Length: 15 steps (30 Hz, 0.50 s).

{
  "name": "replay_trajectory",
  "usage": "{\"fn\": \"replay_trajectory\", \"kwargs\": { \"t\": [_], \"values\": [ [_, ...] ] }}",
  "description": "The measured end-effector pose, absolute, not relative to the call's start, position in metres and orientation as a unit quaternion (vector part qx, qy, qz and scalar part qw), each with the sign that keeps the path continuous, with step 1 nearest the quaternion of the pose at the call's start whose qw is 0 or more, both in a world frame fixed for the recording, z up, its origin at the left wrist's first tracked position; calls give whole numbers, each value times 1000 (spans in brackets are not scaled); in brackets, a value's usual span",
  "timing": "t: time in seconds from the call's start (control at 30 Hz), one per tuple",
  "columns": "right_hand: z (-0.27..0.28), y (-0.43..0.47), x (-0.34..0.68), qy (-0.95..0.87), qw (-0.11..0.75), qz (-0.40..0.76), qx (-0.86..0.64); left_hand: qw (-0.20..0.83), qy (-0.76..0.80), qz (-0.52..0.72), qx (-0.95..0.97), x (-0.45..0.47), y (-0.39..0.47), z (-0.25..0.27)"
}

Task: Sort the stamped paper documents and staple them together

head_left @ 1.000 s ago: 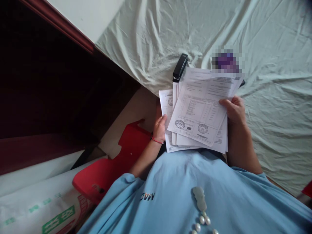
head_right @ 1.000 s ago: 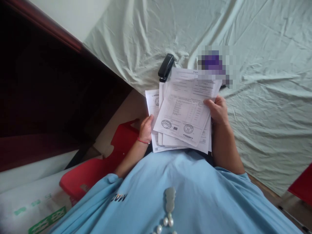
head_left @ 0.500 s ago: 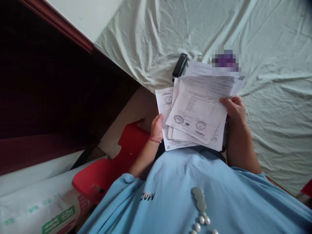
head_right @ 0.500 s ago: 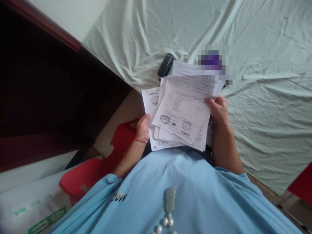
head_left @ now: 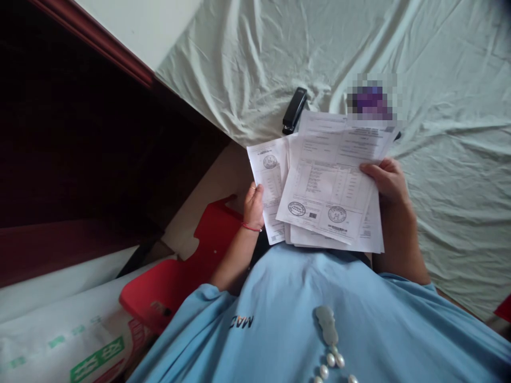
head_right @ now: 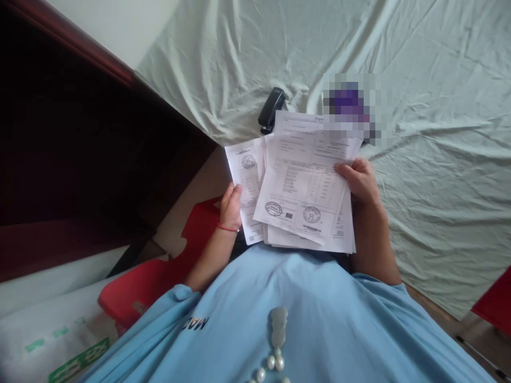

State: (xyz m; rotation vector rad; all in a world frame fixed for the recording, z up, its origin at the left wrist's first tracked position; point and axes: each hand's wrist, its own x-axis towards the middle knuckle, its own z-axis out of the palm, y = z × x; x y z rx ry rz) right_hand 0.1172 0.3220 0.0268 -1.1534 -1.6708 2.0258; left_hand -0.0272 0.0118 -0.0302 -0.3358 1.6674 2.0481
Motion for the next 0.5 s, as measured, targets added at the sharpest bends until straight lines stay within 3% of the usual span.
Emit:
{"fn": "replay_trajectory", "kwargs": {
  "t": [0.5],
  "values": [
    [36,316,116,-549,171,709,-408,181,649,738,29,-32,7,-20]
  ]
}}
